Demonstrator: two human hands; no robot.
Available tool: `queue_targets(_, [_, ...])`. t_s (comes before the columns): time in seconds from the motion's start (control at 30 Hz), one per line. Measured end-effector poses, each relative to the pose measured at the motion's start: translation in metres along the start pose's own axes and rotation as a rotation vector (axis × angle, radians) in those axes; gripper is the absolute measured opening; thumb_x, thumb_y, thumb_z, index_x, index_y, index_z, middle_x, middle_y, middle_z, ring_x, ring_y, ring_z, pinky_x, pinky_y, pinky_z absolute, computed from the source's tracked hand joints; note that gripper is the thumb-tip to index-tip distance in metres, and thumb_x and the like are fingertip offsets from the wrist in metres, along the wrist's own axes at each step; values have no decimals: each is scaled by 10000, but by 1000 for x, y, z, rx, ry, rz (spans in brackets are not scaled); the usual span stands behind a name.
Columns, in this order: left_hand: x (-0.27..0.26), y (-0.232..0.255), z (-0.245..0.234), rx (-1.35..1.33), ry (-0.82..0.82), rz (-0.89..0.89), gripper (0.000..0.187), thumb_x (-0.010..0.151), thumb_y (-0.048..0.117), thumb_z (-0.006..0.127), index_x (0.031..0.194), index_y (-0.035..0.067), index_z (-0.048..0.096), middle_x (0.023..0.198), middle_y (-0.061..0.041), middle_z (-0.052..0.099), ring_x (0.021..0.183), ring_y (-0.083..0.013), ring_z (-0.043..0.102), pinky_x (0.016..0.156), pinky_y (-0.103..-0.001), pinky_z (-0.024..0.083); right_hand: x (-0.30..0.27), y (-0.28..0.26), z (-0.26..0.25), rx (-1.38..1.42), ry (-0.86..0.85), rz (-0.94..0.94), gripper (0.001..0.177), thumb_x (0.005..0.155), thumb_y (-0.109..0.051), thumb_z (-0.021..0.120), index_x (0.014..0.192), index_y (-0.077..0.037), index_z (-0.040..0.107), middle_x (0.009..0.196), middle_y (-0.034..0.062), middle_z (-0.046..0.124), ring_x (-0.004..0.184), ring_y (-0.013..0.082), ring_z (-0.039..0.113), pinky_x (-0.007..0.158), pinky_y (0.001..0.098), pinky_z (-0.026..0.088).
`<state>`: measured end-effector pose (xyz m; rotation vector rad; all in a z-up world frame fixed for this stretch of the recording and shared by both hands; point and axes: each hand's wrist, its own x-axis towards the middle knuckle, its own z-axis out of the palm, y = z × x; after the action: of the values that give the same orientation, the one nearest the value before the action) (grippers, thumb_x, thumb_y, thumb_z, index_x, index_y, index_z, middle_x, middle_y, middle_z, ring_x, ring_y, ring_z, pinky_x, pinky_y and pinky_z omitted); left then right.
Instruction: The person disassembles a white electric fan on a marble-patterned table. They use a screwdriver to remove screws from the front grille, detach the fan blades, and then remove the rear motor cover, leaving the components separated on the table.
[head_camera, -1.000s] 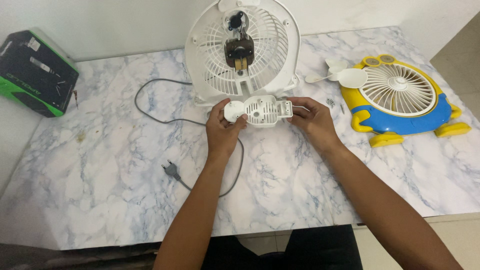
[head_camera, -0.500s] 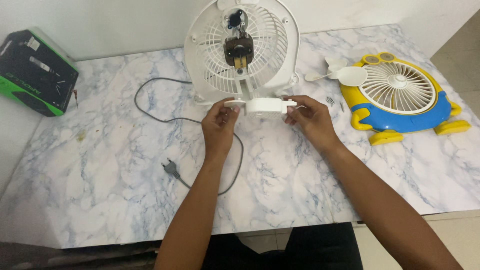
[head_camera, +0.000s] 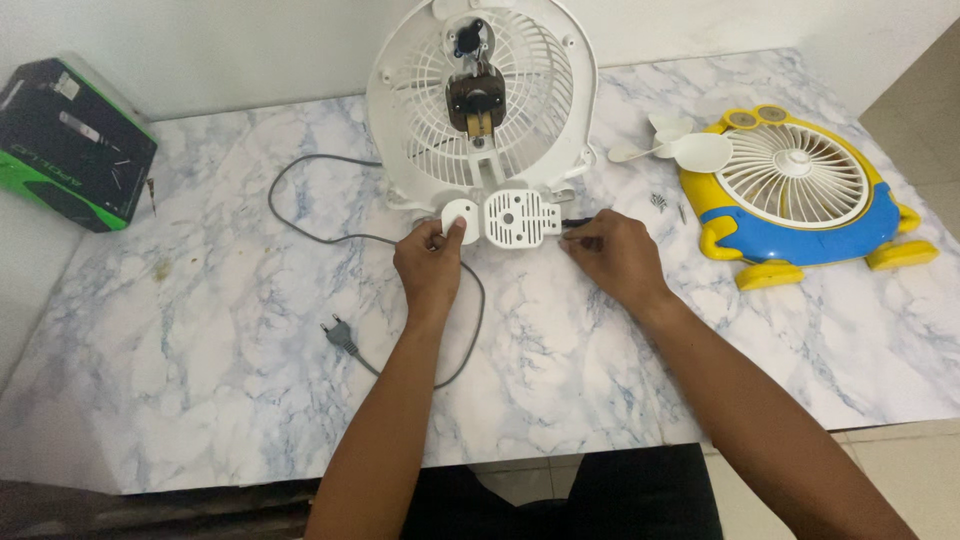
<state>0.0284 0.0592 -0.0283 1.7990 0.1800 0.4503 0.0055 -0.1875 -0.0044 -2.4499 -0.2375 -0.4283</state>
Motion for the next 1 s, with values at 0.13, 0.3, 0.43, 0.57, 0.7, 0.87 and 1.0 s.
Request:
queue_targets(0.13, [-1,0,-1,22,-19,-17,222,883,209,782,979,9,788,625,-4,581,563,-95,486,555,-290,420,-1,1,3,12,-2,8,155,838,-202,803,954,-100,811,855,87,697,722,243,680,658,383,531])
queue_targets(0.3, [-4,8,-1,130,6,5,231,900,228,763,1003,23,783,614,-35,582,553,-135,502,566,-329,438,-2,2,6,82,13,-55,140,841,-156,773,960,-86,798,870,87,701,731,245,687,683,381,541])
queue_targets(0.43, [-10,19,-3,263,-32,2,266,910,255,726,1096,76,788,627,-88,633,564,-216,573,596,-384,481,-1,1,12,41,-22,-38,112,850,-129,754,945,-87,794,908,96,694,788,274,679,720,395,530])
queue_targets(0.57, [-15,25,-2,384,-74,-13,309,921,276,693,1171,111,772,681,-116,700,647,-282,678,667,-424,527,-1,1,13,25,-23,-69,81,884,-82,717,951,-58,757,971,114,673,861,304,665,757,406,513])
queue_targets(0.7, [-13,20,-1,435,-76,47,418,921,263,710,1283,56,690,693,-126,710,680,-304,709,708,-434,552,1,2,8,185,-26,-24,65,928,-55,690,987,-28,686,984,114,647,821,278,651,759,383,512])
queue_targets(0.87, [-15,16,1,339,-24,156,442,900,188,708,1288,4,598,696,-96,697,664,-289,692,679,-439,539,4,4,4,321,48,-109,79,969,4,623,1040,-5,588,994,123,604,847,243,628,765,353,512])
queue_targets(1.0, [-21,29,3,376,-71,317,312,907,137,688,1204,48,653,684,-80,670,657,-257,673,646,-417,522,5,2,0,317,71,-123,89,976,5,624,1043,6,565,981,129,583,827,242,605,748,357,493])
